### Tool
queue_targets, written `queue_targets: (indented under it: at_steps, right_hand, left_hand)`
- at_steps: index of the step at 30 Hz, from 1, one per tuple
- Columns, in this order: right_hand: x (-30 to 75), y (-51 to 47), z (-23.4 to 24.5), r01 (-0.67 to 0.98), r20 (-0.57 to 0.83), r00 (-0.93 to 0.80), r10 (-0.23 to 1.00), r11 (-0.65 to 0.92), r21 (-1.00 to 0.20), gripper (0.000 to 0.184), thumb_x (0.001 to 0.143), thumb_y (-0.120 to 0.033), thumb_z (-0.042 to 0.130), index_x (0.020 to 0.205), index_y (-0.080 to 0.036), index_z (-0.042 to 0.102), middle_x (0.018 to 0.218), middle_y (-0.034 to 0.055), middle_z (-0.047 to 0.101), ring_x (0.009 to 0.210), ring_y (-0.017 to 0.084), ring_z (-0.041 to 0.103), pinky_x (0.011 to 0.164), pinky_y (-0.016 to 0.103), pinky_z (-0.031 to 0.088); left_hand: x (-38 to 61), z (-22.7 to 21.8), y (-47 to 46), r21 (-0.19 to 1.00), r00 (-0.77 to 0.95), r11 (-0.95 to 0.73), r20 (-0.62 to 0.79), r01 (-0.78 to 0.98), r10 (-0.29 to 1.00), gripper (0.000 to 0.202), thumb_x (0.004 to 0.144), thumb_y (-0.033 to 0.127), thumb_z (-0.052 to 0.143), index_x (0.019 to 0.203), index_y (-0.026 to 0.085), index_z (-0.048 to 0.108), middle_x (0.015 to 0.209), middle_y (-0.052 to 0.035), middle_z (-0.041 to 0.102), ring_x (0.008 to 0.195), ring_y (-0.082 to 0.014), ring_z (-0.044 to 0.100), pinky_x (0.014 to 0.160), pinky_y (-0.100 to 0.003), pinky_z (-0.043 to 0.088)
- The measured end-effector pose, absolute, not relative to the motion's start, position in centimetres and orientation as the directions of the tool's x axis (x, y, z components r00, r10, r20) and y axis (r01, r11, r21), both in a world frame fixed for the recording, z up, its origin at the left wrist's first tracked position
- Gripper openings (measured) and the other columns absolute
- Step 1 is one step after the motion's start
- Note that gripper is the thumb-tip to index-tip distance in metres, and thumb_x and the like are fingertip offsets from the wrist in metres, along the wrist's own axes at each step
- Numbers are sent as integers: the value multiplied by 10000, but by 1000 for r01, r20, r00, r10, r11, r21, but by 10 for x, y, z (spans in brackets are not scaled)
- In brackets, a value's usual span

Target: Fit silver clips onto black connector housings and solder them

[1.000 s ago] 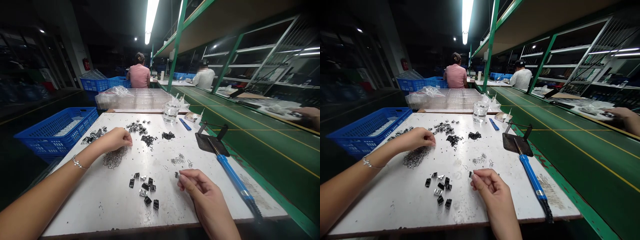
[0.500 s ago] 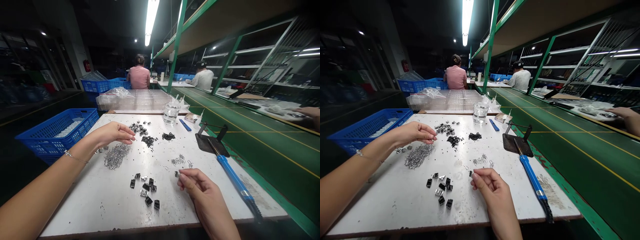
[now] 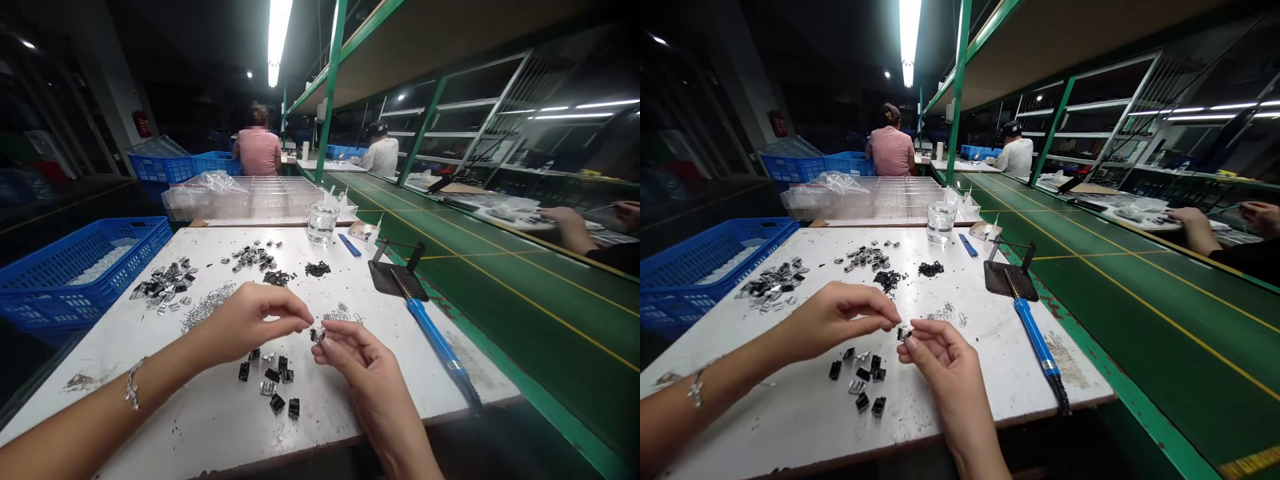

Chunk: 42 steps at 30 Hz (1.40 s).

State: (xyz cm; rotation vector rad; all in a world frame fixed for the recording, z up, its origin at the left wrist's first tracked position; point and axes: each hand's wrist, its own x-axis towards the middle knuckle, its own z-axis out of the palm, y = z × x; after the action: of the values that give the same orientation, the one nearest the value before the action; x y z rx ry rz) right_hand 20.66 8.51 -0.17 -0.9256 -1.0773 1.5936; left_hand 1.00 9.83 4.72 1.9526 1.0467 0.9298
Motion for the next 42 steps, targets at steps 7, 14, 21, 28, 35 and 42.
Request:
queue_targets:
  at_steps: [7,14,21,28,35,42]
  right_hand:
    - [209,77,2,-309,-14,-224,974,-85,-947,260,704,-279,797,902,-198,650,796,3,683,705,116,657,700,221,525]
    - [209,72,4,-313,-18,-212,977,-85,-946,250,703,-292,790,872,-195,633,704,-14,658,675,115,635,687,224,514]
    - [212,71,2,-313,-16,-204,979,-80,-947,250,707,-294,789,868,-198,622,697,-16,652,679,110,631,690,217,505]
    - [215,74,-4,-309,-2,-271,962,-89,-947,241,727,-277,776,877,-188,610,695,-10,656,682,118,643,683,232,511]
    - [219,76,-2,-376,-60,-332,941,-190,-907,244,696,-249,802,835,-175,616,680,-17,655,644,110,647,655,220,505]
    - [220,76,-2,-440,-122,-407,905,-311,-843,233,682,-213,813,791,-167,611,639,-11,676,630,98,653,648,187,501]
  left_hand:
    - [19,43,92,628,517,-696,491,347,701,117,877,105,559,909,130,669,859,-58,687,811,-125,628,739,-226,497]
    - [19,40,89,539,598,-774,514,333,615,153,885,58,521,978,129,621,919,-80,649,880,-140,600,779,-237,486]
    - [20,39,86,513,608,-788,519,340,600,164,887,38,509,990,123,603,917,-81,633,877,-133,586,775,-232,482]
    - [21,36,85,501,634,-794,500,344,590,186,890,33,500,1015,135,590,939,-82,626,913,-141,576,800,-238,481]
    - [19,36,83,309,726,-883,503,354,468,218,907,38,450,1075,106,572,978,-138,630,914,-184,575,786,-282,497]
    - [22,49,79,-62,823,-953,523,296,221,298,932,62,325,1021,62,610,888,-180,691,906,-258,649,761,-338,550]
